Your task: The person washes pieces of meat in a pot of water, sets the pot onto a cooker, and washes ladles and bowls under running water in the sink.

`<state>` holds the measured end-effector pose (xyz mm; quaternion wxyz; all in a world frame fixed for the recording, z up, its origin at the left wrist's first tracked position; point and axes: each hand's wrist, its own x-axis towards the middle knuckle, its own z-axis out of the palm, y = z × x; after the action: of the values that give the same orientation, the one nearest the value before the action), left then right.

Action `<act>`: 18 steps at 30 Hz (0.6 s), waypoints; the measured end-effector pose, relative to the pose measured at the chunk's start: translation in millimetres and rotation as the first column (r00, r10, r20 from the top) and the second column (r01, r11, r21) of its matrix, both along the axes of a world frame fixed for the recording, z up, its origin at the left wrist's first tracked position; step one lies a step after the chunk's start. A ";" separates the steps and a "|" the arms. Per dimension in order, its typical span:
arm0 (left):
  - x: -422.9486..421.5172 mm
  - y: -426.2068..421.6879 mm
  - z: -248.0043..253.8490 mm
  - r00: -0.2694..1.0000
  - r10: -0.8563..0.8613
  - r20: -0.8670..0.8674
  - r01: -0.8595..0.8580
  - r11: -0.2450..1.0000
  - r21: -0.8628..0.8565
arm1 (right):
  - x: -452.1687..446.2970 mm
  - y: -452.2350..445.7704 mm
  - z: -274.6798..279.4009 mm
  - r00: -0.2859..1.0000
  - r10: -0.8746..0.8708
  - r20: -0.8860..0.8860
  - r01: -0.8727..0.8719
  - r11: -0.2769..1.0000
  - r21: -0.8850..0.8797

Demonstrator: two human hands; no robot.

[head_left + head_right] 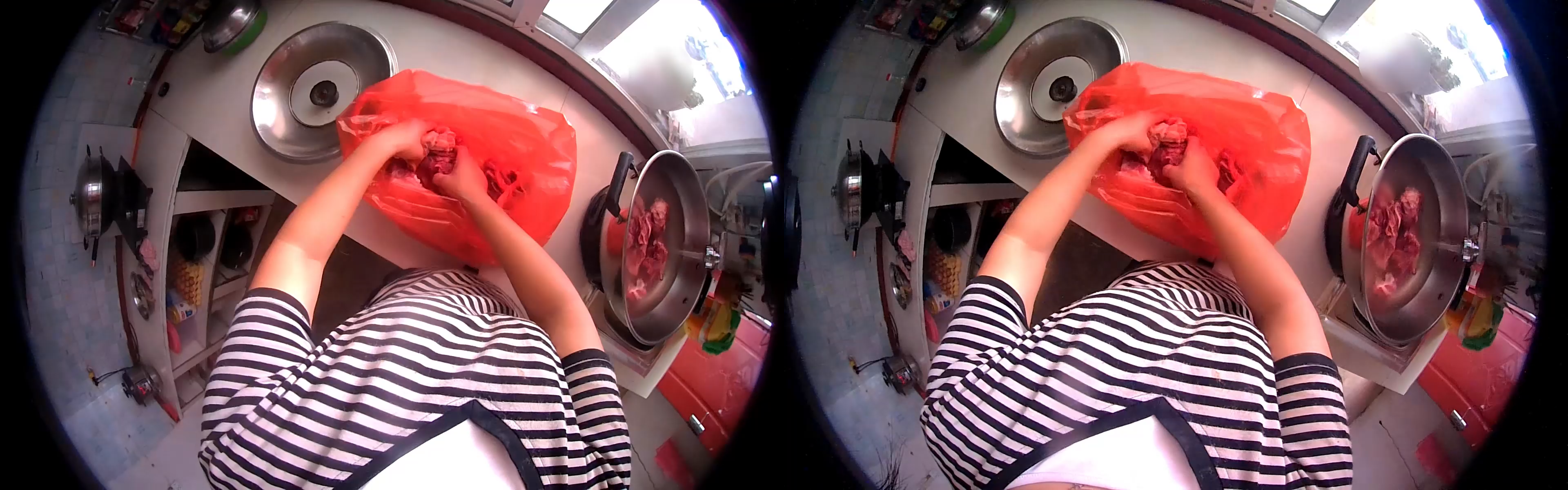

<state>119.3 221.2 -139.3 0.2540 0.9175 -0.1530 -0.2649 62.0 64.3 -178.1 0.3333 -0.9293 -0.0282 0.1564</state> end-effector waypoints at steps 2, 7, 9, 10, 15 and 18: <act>8.1 3.8 6.3 0.983 -0.023 -0.182 0.036 0.997 0.068 | 3.4 -10.5 -7.8 0.997 -0.001 -0.079 0.013 0.989 0.150; 9.4 8.5 27.4 0.937 -0.040 -0.347 -0.010 0.990 -0.141 | -2.9 -29.0 20.6 0.979 -0.019 -0.202 0.143 0.770 0.622; 0.3 5.5 41.9 0.974 -0.095 -0.204 0.024 0.945 -0.326 | -9.0 -36.1 34.8 0.993 -0.040 -0.107 0.099 0.769 0.632; -4.5 3.5 50.1 0.976 -0.097 -0.195 0.029 0.946 -0.324 | -11.8 -40.1 42.8 0.998 -0.057 -0.018 0.055 0.770 0.636; -34.5 -18.0 130.1 0.892 -0.164 -0.421 -0.182 0.723 -0.667 | -18.8 -64.2 101.4 0.971 -0.071 0.228 -0.088 0.780 0.619; -41.5 -38.2 171.5 0.909 -0.199 -0.366 -0.146 0.671 -0.727 | -18.3 -84.6 136.6 0.971 -0.062 0.232 -0.120 0.711 0.693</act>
<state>77.8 182.9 32.2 0.6262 0.6542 -0.2029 -0.3724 43.7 -20.3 -41.4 0.6527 -0.7441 -0.1398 0.0267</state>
